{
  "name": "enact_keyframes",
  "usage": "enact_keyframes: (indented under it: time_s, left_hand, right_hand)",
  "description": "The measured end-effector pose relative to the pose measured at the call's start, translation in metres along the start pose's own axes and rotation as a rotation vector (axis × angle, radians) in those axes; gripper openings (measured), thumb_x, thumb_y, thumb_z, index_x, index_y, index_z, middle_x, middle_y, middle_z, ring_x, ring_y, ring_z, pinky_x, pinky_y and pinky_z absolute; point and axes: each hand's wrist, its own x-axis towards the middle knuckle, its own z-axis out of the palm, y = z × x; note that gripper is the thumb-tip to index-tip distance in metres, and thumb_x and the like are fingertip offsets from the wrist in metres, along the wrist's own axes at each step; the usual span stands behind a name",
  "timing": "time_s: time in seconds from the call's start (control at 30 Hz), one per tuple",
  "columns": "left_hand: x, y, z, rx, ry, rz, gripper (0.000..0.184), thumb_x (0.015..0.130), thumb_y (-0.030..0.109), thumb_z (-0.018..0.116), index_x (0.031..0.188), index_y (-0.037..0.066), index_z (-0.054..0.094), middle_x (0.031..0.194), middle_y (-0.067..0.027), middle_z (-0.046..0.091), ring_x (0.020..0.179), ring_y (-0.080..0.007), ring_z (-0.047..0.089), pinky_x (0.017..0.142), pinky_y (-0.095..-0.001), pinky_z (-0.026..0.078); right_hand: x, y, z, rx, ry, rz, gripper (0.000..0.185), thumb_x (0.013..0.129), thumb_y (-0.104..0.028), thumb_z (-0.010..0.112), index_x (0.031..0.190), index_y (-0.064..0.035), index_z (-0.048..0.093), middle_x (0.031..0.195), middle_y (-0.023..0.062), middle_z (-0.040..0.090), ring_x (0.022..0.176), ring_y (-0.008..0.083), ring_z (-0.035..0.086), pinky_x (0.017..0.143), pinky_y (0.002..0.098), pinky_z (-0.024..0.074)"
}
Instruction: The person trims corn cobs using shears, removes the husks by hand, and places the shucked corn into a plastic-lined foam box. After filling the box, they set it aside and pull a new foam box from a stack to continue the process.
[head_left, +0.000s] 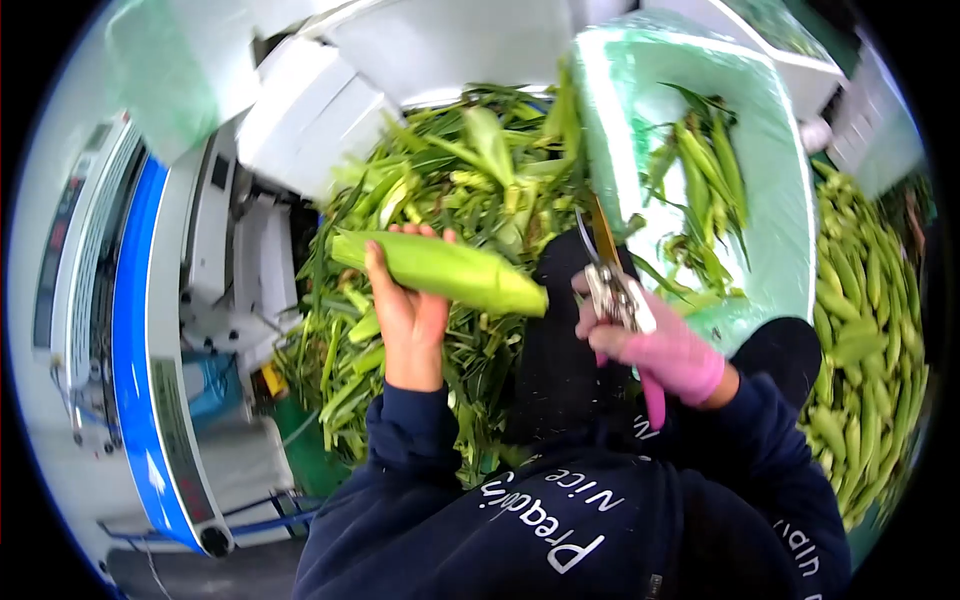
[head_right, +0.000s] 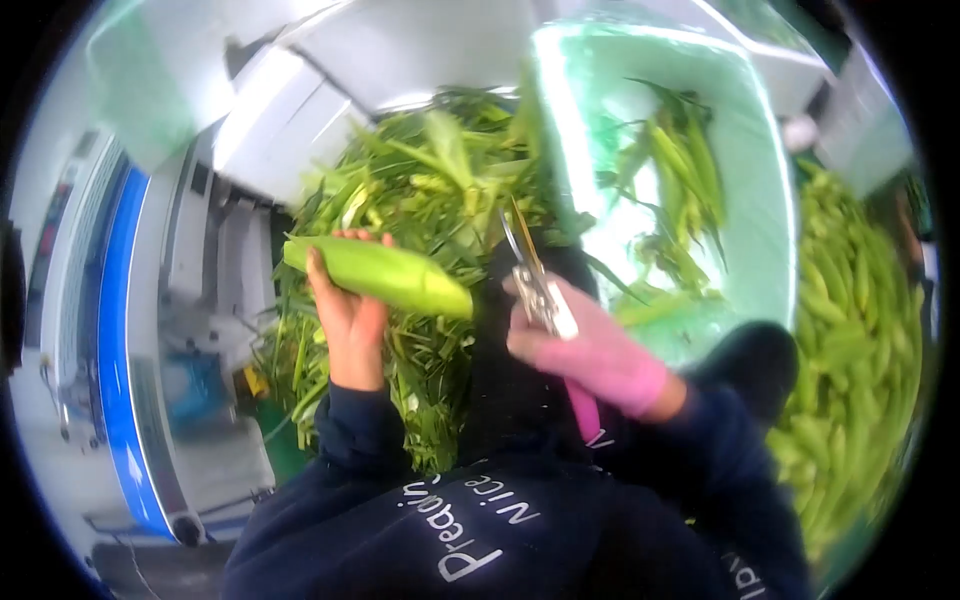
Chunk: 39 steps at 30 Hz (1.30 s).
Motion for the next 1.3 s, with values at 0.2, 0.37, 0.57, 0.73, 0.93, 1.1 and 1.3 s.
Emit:
enact_keyframes:
  time_s: [0.2, 0.37, 0.57, 0.73, 0.93, 1.1, 1.3]
  left_hand:
    - [0.0, 0.007, 0.012, -0.067, -0.012, 0.415, 0.031, 0.094, 0.036, 0.066, 0.106, 0.01, 0.056, 0.107, -0.0061, 0.063, 0.107, -0.0249, 0.061, 0.115, -0.0546, 0.037]
    - [-0.035, -0.034, 0.022, 0.111, -0.099, 0.579, 0.045, 0.095, 0.048, 0.062, 0.121, 0.013, 0.051, 0.117, -0.0063, 0.062, 0.115, -0.0269, 0.059, 0.112, -0.0539, 0.04]
    - [-0.039, -0.028, 0.011, -0.03, 0.075, 0.484, 0.055, 0.088, 0.052, 0.069, 0.116, 0.006, 0.058, 0.117, -0.0063, 0.062, 0.115, -0.0264, 0.058, 0.109, -0.0506, 0.043]
    - [-0.038, -0.008, -0.017, -0.178, 0.04, 0.231, 0.055, 0.092, 0.052, 0.064, 0.113, 0.002, 0.055, 0.097, -0.0073, 0.062, 0.094, -0.022, 0.063, 0.093, -0.0421, 0.052]
    - [-0.021, -0.013, -0.045, -1.061, -0.823, -0.505, 0.043, 0.101, 0.047, 0.054, 0.108, 0.006, 0.044, 0.072, -0.0056, 0.063, 0.064, -0.017, 0.063, 0.076, -0.0384, 0.054]
    - [-0.056, 0.015, -0.073, -0.424, -0.614, -0.332, 0.062, 0.094, 0.07, 0.044, 0.108, 0.01, 0.052, 0.099, -0.0173, 0.071, 0.106, -0.0309, 0.064, 0.111, -0.0597, 0.035]
    - [-0.101, 0.005, -0.102, 0.098, -0.492, -0.673, 0.093, 0.082, 0.079, 0.056, 0.132, 0.001, 0.049, 0.074, -0.0064, 0.05, 0.053, -0.0168, 0.049, 0.048, -0.0291, 0.046]
  right_hand:
    - [0.005, 0.012, 0.045, 0.104, -0.197, 0.204, 0.063, 0.088, -0.008, 0.068, 0.143, -0.003, 0.037, 0.107, 0.0046, 0.055, 0.094, 0.0113, 0.055, 0.084, 0.0264, 0.0477]
    - [0.032, 0.003, 0.046, -0.078, 0.0, 0.036, 0.066, 0.085, -0.011, 0.073, 0.14, -0.0037, 0.039, 0.106, 0.0025, 0.052, 0.099, 0.0107, 0.05, 0.087, 0.0264, 0.0443]
    - [0.041, 0.011, 0.052, -0.488, 0.174, -0.284, 0.053, 0.073, -0.014, 0.078, 0.117, -0.0022, 0.051, 0.083, 0.0031, 0.055, 0.073, 0.0132, 0.055, 0.069, 0.0298, 0.0479]
    - [0.032, 0.009, 0.057, -0.243, -0.276, -0.125, 0.044, 0.078, -0.012, 0.075, 0.117, -0.0015, 0.057, 0.085, -0.0004, 0.06, 0.073, 0.0071, 0.056, 0.066, 0.0244, 0.0471]
    - [0.014, 0.025, 0.072, 0.127, -0.774, 0.282, 0.049, 0.086, -0.012, 0.069, 0.128, 0.007, 0.053, 0.083, 0.0033, 0.059, 0.078, 0.0111, 0.056, 0.07, 0.025, 0.0456]
    - [0.013, 0.0, 0.044, 0.284, -0.492, 0.119, 0.071, 0.08, -0.04, 0.075, 0.122, 0.0122, 0.052, 0.08, 0.0101, 0.06, 0.074, 0.0221, 0.062, 0.065, 0.0333, 0.05]
    - [0.073, -0.041, 0.05, 0.475, -0.188, -0.339, 0.062, 0.092, -0.036, 0.062, 0.133, 0.0066, 0.045, 0.101, 0.0128, 0.061, 0.093, 0.0313, 0.062, 0.086, 0.0443, 0.0549]
